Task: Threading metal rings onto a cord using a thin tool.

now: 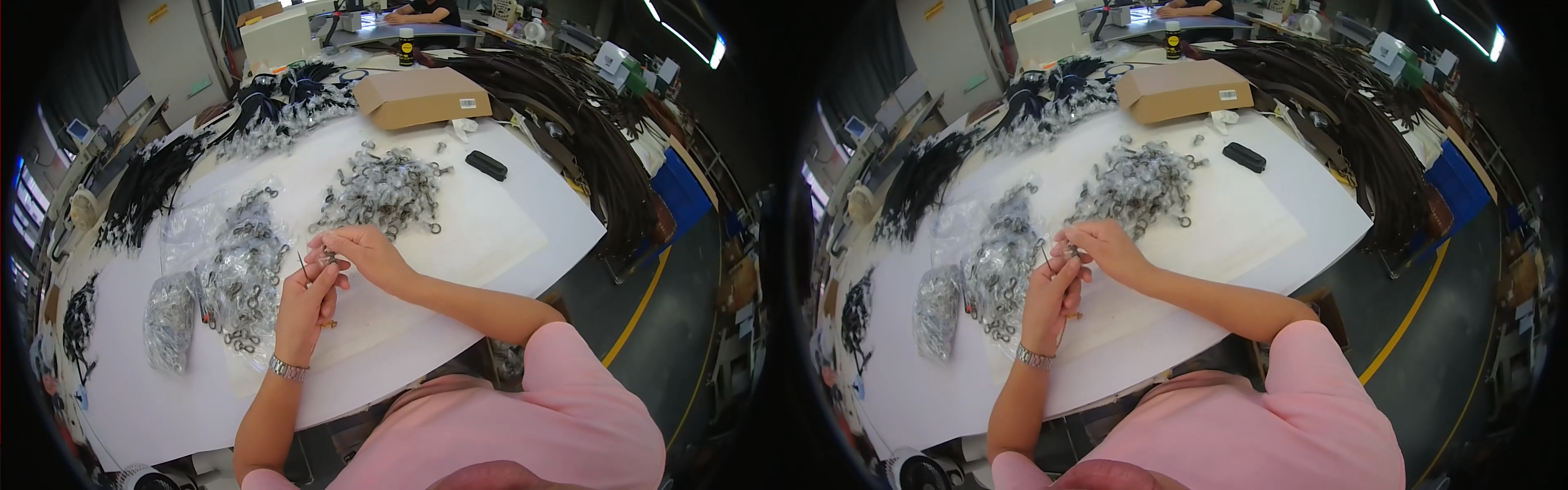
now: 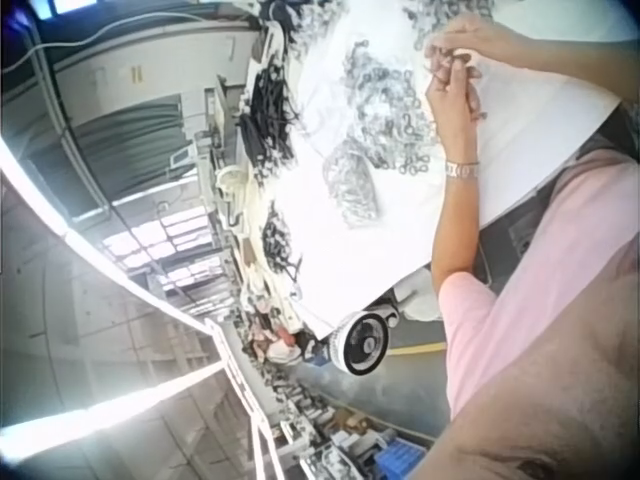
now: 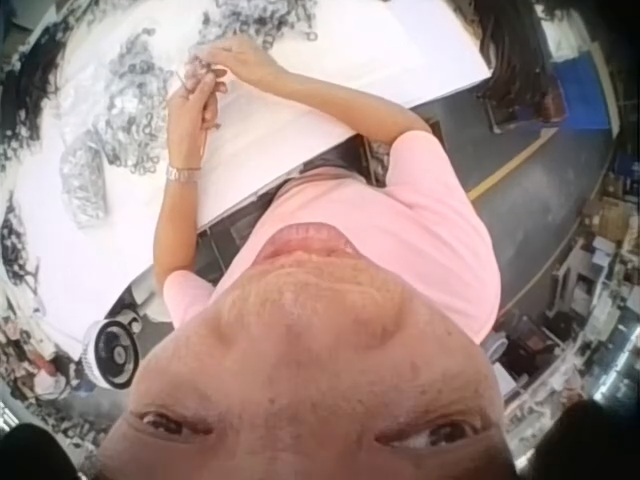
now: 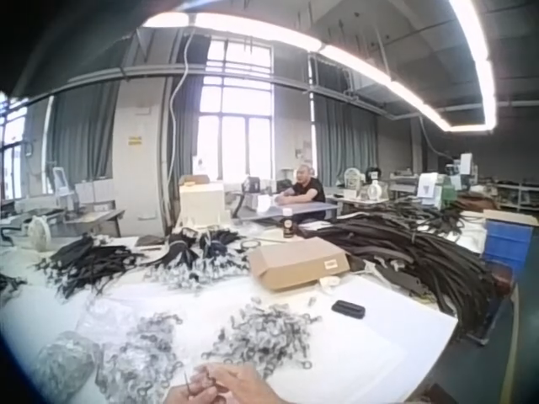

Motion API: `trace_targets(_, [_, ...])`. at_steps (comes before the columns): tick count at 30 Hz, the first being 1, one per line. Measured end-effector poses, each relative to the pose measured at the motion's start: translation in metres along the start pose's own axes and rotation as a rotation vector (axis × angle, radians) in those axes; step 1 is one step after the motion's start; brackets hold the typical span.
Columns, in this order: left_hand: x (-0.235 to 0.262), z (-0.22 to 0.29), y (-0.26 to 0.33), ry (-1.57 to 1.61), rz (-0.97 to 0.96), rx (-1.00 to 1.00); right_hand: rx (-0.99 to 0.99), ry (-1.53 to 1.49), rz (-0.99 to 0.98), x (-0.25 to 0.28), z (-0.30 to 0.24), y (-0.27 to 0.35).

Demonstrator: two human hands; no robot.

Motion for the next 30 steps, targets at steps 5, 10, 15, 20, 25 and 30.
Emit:
trace_targets(5, [0.002,0.0,0.0,0.01,0.007,-0.014,0.006,0.093,-0.039,-0.007,-0.011,0.006])
trace_targets(10, [0.0,0.004,-0.001,0.002,-0.007,-0.016,-0.093,-0.056,-0.072,-0.001,-0.005,-0.001])
trace_targets(15, [-0.002,0.006,0.0,-0.004,-0.025,-0.018,-0.069,-0.108,-0.042,0.005,-0.002,-0.005])
trace_targets(20, [-0.001,0.008,0.003,-0.014,0.009,-0.027,-0.083,-0.136,0.004,0.001,-0.002,0.0])
trace_targets(25, [0.006,0.003,0.007,-0.031,0.076,-0.026,-0.126,-0.151,-0.094,-0.008,0.002,0.007])
trace_targets(30, [0.007,0.005,0.001,-0.162,0.111,-0.062,-0.142,-0.102,-0.06,0.001,0.0,0.002])
Point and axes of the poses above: each hand's wrist, its own y-axis away from the middle knuckle, its own x-axis out of the back of the hand, z = x × y, the point moved 4 cm from there along -y, towards the middle knuckle, and after that the axes turned 11 degrees about -y, right-handed, at the moved point
